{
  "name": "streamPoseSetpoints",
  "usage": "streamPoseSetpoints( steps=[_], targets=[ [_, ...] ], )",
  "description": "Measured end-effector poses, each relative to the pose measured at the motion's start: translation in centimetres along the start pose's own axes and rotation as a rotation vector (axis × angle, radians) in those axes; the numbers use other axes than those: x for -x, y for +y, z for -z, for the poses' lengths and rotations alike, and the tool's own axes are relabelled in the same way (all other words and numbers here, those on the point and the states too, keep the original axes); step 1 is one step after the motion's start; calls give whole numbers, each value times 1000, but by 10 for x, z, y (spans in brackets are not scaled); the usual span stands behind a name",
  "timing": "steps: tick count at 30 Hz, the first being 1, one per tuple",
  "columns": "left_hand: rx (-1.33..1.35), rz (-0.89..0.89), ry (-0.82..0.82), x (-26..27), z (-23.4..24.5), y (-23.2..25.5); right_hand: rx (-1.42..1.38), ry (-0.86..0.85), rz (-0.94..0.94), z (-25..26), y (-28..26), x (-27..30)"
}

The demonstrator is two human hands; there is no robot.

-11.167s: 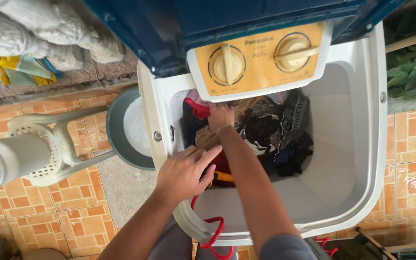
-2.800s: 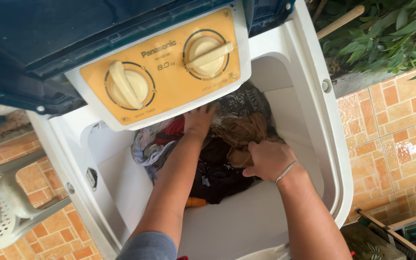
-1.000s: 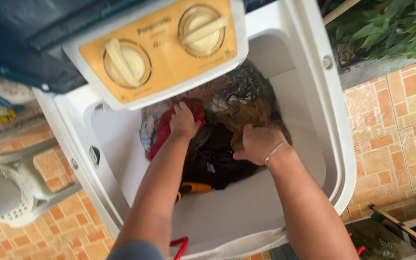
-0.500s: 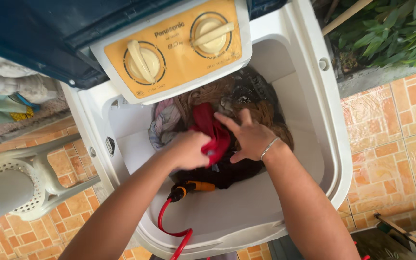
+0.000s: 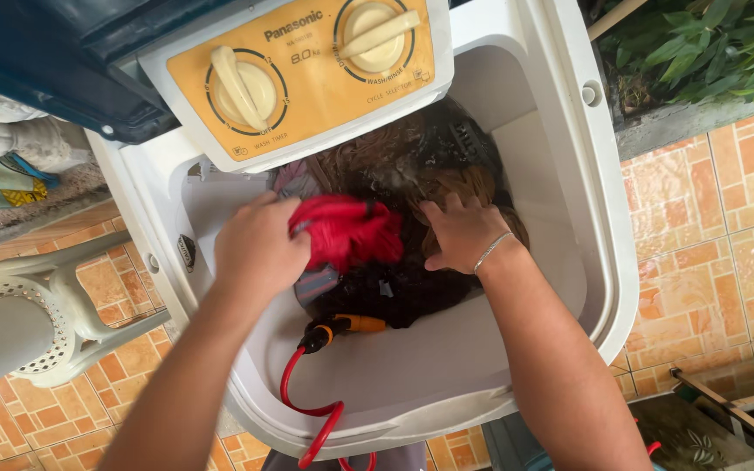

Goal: The person puts clothes into a washing machine, sprays water from a hose into the machine, and agitates the clothes by hand.

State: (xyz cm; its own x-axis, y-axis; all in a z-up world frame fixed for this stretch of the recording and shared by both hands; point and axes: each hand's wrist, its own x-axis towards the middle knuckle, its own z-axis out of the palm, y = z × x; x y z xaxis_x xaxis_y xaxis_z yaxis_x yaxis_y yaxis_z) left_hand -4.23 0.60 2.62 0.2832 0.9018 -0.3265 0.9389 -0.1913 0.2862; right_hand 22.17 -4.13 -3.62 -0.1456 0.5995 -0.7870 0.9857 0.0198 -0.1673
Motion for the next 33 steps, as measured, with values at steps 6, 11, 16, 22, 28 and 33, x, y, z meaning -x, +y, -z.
streamPoseSetpoints(
  steps=[6, 11, 16, 22, 28, 33],
  targets=[
    [-425, 188, 75, -49, -118, -9, 37, -98, -24, -5, 0, -5],
    [-534, -304, -435, -68, -225, 8, 64, -104, -47, -6, 0, -7],
    [-368, -336, 93, -58, -301, 15, 71, -88, -57, -9, 2, -8],
    [-435, -312, -783, -83, -257, 11, 94, -139, -62, -10, 1, -9],
    [-153, -12, -524, -68, -194, -19, 67, -186, -92, -6, 1, -8],
    [-198, 43, -493, -47, -140, 12, 60, -215, -116, -4, 1, -7]
  ],
)
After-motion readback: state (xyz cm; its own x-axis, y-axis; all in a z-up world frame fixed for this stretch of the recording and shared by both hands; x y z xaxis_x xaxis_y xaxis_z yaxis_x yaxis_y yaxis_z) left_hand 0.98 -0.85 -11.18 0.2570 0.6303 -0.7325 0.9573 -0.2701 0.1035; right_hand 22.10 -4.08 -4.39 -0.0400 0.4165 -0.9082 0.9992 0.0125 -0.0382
